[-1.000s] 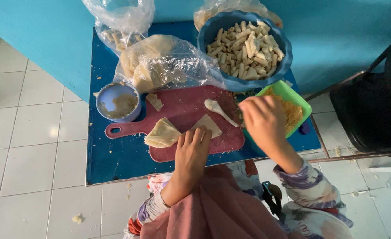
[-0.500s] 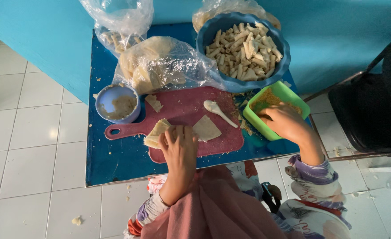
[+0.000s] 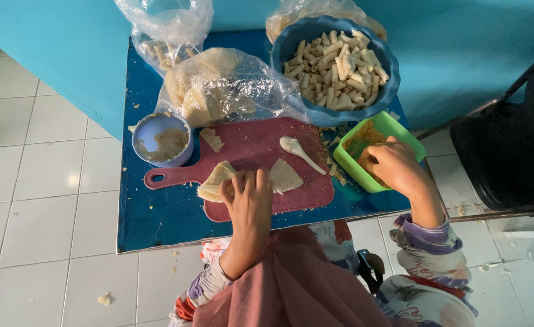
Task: The person pinches pieces from a sheet of dough on a cutting board, flattens each piece, spoons brown filling from a green container onto it, folds the dough over the filling, and places the finished pastry into a bowl filled with similar pastries.
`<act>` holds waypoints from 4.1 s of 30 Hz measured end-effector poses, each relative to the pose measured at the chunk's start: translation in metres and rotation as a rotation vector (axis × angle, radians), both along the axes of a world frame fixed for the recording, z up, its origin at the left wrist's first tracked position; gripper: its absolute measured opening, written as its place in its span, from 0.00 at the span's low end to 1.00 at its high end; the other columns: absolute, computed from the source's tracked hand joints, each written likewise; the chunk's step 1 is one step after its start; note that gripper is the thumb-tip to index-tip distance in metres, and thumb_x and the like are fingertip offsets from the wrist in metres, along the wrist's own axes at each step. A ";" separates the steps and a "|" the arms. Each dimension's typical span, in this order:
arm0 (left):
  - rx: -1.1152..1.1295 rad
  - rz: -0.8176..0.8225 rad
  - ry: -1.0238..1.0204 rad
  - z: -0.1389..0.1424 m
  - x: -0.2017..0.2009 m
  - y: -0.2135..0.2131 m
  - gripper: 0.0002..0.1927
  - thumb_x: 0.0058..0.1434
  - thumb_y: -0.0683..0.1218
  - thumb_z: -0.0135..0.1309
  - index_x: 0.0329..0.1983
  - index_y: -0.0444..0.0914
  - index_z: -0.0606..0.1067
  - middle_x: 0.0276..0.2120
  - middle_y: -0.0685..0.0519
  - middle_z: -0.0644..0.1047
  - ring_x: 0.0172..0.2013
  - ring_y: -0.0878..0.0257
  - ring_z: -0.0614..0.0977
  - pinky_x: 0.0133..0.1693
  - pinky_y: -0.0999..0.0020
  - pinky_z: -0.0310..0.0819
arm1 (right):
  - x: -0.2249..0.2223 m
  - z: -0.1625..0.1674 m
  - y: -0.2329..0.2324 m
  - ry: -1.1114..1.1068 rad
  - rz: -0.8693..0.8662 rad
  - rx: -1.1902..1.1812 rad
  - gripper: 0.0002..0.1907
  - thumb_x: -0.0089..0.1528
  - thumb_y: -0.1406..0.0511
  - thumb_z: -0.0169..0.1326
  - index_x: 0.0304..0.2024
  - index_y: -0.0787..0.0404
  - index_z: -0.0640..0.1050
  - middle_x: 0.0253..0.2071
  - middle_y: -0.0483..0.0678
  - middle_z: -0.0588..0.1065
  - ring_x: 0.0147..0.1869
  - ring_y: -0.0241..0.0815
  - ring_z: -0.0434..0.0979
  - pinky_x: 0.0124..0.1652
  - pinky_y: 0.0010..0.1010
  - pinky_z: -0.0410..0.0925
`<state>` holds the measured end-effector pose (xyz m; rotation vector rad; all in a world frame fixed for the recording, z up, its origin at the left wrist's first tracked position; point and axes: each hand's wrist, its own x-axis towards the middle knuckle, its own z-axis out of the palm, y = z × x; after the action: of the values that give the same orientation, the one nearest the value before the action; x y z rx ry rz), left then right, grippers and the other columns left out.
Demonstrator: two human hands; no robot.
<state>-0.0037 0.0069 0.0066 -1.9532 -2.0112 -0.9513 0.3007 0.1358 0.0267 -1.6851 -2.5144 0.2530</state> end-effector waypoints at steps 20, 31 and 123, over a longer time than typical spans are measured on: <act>-0.025 -0.047 -0.015 0.011 -0.005 -0.002 0.12 0.61 0.44 0.55 0.48 0.40 0.72 0.40 0.51 0.76 0.52 0.54 0.75 0.58 0.48 0.58 | -0.091 0.090 -0.024 0.136 0.315 0.196 0.08 0.60 0.63 0.59 0.27 0.58 0.78 0.28 0.43 0.77 0.37 0.47 0.70 0.44 0.39 0.62; -0.065 -0.055 -0.044 0.007 -0.007 -0.003 0.12 0.61 0.43 0.55 0.48 0.38 0.72 0.42 0.51 0.76 0.52 0.54 0.75 0.59 0.48 0.58 | -0.160 0.005 -0.054 0.330 0.388 0.130 0.07 0.61 0.62 0.60 0.39 0.57 0.80 0.37 0.43 0.76 0.51 0.47 0.71 0.48 0.42 0.60; 0.047 -0.248 0.043 0.007 -0.011 0.017 0.05 0.61 0.43 0.56 0.39 0.40 0.74 0.35 0.53 0.76 0.39 0.55 0.76 0.43 0.60 0.71 | -0.145 -0.013 -0.059 0.300 0.422 0.416 0.08 0.60 0.69 0.59 0.42 0.62 0.78 0.43 0.49 0.72 0.49 0.50 0.68 0.49 0.42 0.62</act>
<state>-0.0151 0.0235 0.0141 -2.2136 -1.7360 -0.9885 0.1560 0.0766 0.0135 -0.8904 -2.4447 0.0058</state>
